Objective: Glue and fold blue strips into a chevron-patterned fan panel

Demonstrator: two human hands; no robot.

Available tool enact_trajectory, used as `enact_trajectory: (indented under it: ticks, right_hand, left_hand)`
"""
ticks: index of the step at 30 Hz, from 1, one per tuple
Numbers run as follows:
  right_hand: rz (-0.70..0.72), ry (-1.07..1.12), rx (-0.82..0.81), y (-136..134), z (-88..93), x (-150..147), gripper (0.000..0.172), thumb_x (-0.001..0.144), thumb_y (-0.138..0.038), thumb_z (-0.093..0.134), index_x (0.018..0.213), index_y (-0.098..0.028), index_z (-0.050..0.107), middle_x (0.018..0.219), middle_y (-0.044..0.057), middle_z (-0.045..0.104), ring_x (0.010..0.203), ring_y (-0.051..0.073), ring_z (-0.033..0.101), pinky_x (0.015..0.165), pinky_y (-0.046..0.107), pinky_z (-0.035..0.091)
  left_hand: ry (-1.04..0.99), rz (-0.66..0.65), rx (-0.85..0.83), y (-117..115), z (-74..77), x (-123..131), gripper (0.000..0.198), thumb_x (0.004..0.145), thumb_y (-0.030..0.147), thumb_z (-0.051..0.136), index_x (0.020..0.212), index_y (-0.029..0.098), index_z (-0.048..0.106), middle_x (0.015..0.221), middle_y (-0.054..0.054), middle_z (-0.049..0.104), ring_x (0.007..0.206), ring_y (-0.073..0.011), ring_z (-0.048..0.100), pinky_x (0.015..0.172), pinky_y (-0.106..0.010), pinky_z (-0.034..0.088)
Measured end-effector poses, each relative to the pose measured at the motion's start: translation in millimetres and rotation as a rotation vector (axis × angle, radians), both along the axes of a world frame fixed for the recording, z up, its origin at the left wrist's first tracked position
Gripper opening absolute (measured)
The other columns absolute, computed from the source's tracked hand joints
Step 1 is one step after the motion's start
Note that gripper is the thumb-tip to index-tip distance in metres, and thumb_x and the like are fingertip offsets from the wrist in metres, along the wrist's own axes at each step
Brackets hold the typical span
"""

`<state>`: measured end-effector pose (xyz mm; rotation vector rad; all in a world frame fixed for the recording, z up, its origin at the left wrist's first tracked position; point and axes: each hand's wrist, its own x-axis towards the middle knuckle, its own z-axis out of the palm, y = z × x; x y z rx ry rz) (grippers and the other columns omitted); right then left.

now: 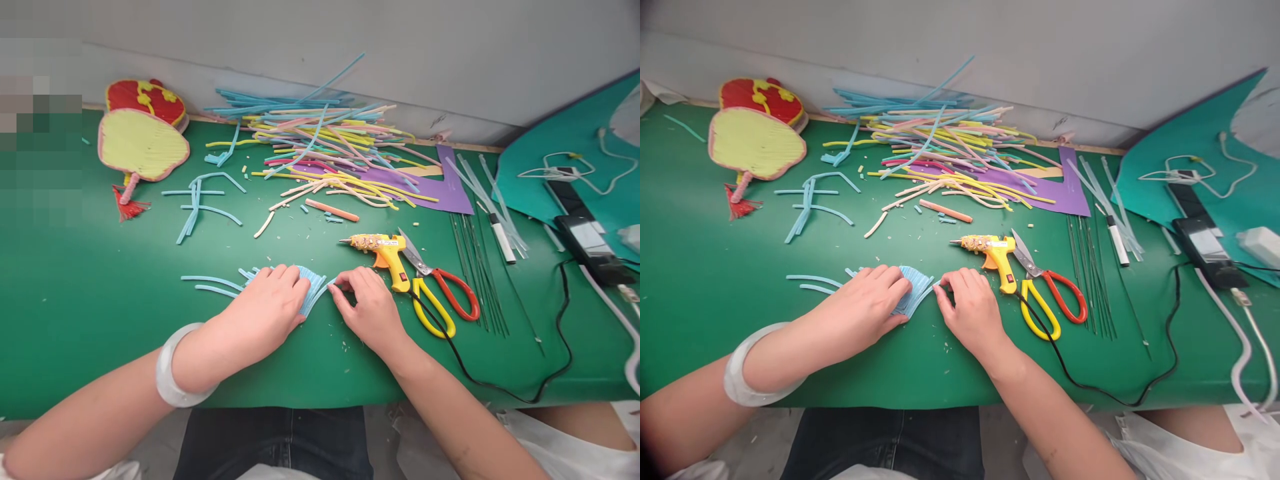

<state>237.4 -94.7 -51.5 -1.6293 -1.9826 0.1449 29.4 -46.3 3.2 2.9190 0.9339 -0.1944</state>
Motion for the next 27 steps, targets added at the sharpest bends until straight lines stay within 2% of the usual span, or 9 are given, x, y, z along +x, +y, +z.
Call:
enact_trajectory:
  ticks: [5,11,27]
  right_hand:
    - [0.009,-0.042,0.024,0.5,-1.0,-0.9,0.008,0.097,-0.026,0.057,0.097,-0.019,0.062,0.079,0.003,0.06,0.076,0.02,0.054,0.072,0.033,0.041]
    - [0.006,-0.065,0.005,0.7,-1.9,-1.2,0.011,0.097,-0.023,0.058,0.089,-0.021,0.065,0.079,0.003,0.06,0.076,0.02,0.056,0.073,0.033,0.042]
    - [0.022,0.014,0.035,3.3,-6.1,-0.2,0.008,0.097,-0.023,0.059,0.095,-0.022,0.067,0.095,0.006,0.07,0.089,0.022,0.059,0.081,0.037,0.046]
  left_hand:
    - [-0.009,-0.005,0.015,-0.1,-2.0,-0.7,0.018,0.093,0.032,0.062,0.098,0.018,0.053,0.095,-0.006,0.055,0.086,-0.0256,0.052,0.073,-0.038,0.039]
    - [-0.005,0.002,0.009,-0.2,-1.4,0.6,0.019,0.093,0.032,0.062,0.101,0.017,0.053,0.096,-0.007,0.056,0.087,-0.0256,0.053,0.074,-0.037,0.039]
    - [-0.006,-0.012,-0.007,1.7,0.5,2.3,0.016,0.093,0.029,0.06,0.1,0.017,0.054,0.097,-0.008,0.057,0.088,-0.0271,0.054,0.074,-0.039,0.041]
